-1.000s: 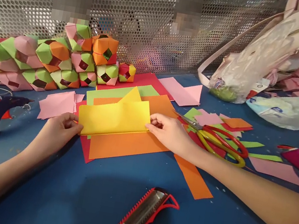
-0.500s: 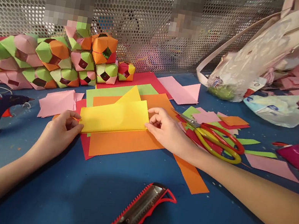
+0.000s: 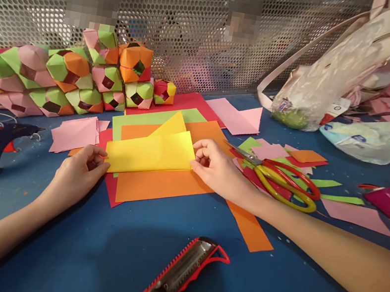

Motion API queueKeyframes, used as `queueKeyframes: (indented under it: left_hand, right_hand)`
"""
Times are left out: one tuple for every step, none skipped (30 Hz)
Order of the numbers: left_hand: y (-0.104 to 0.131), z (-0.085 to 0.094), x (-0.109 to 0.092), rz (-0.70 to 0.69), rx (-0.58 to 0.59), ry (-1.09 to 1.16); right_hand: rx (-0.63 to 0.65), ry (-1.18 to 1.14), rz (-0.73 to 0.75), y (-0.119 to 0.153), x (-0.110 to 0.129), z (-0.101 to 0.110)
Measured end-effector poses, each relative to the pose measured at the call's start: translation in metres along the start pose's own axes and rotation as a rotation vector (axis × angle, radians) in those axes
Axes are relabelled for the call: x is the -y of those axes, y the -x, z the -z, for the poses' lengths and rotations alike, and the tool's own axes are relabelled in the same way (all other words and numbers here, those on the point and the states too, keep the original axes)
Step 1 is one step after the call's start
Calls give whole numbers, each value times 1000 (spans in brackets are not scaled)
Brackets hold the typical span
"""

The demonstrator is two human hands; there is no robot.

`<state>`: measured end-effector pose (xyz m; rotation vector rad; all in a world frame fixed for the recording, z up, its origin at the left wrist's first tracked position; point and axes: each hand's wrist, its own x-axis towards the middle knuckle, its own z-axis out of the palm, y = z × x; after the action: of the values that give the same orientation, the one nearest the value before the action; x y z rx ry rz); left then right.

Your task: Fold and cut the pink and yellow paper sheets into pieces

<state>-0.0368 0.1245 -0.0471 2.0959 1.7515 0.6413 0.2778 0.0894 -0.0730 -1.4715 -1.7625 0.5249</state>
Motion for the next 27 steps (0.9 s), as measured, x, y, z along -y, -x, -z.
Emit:
queueKeyframes:
  left_hand:
    - [1,0,0,3,0,-13]
    - [1,0,-1,4,0,-24]
    - [1,0,-1,7,-1,-35]
    - [2,1,-1,9,-2,-43]
    - [2,1,-2,12,-2,-47]
    - [2,0,-2,15,-3,-49]
    - [1,0,-2,19,-5,-50]
    - [1,0,-2,24,-7,-48]
    - [1,0,-2,27,-7,-44]
    - [1,-1,-2,27,-8,-41]
    - [0,-1,-2,26,-8,-37]
    - [0,-1,-2,25,-8,-34]
    - [1,-1,-2,22,-8,-34]
    - [1,-1,-2,20,-9,-35]
    - [1,-1,-2,18,-10,-36]
    - [1,0,-2,17,-12,-36]
    - [1,0,-1,16,-13,-35]
    - [2,1,-1,16,-15,-33]
    - [2,1,-1,16,-16,-29]
    - [2,1,-1,17,-18,-22]
    - [2,1,-1,17,-20,-15]
    - [1,1,-1,18,-22,-7]
    - [1,0,-1,20,-26,-2]
    - [1,0,-1,23,-30,1]
    - [1,-1,-1,25,-32,1]
    - [1,-1,0,28,-34,-2]
    - [0,-1,0,30,-36,-4]
  right_hand:
    - [2,-5,-4,0,0,0]
    - [2,-12,-14,0,0,0]
    - [3,-23,-28,-1,-1,0]
    - [1,-42,-39,-2,-1,0]
    - [1,-72,-47,-2,-2,0]
    - [1,-114,-53,-3,-3,0]
    - [-1,-163,-57,-4,-4,0]
    - [-9,-215,-62,-5,-5,0]
    - [-16,-256,-67,-5,-6,0]
    - [-24,-280,-69,-6,-6,0]
    - [-30,-286,-65,-6,-6,1]
    - [-37,-280,-54,-6,-5,2]
    - [-43,-271,-38,-6,-4,2]
    - [-52,-262,-20,-6,-3,3]
    - [-66,-258,-3,-6,-2,4]
    - [-85,-257,11,-5,-1,5]
    - [-101,-253,23,-5,0,5]
    - [-113,-244,32,-4,1,6]
    - [-119,-230,38,-4,2,6]
    - [-119,-213,42,-4,3,6]
    - [-116,-195,44,-3,3,5]
    - [-113,-176,45,-3,3,5]
    - [-111,-156,46,-3,3,4]
    - [-110,-136,46,-2,2,3]
    - [-112,-114,44,-2,1,3]
    - [-114,-91,41,-2,1,2]
    - [-115,-68,37,-2,0,2]
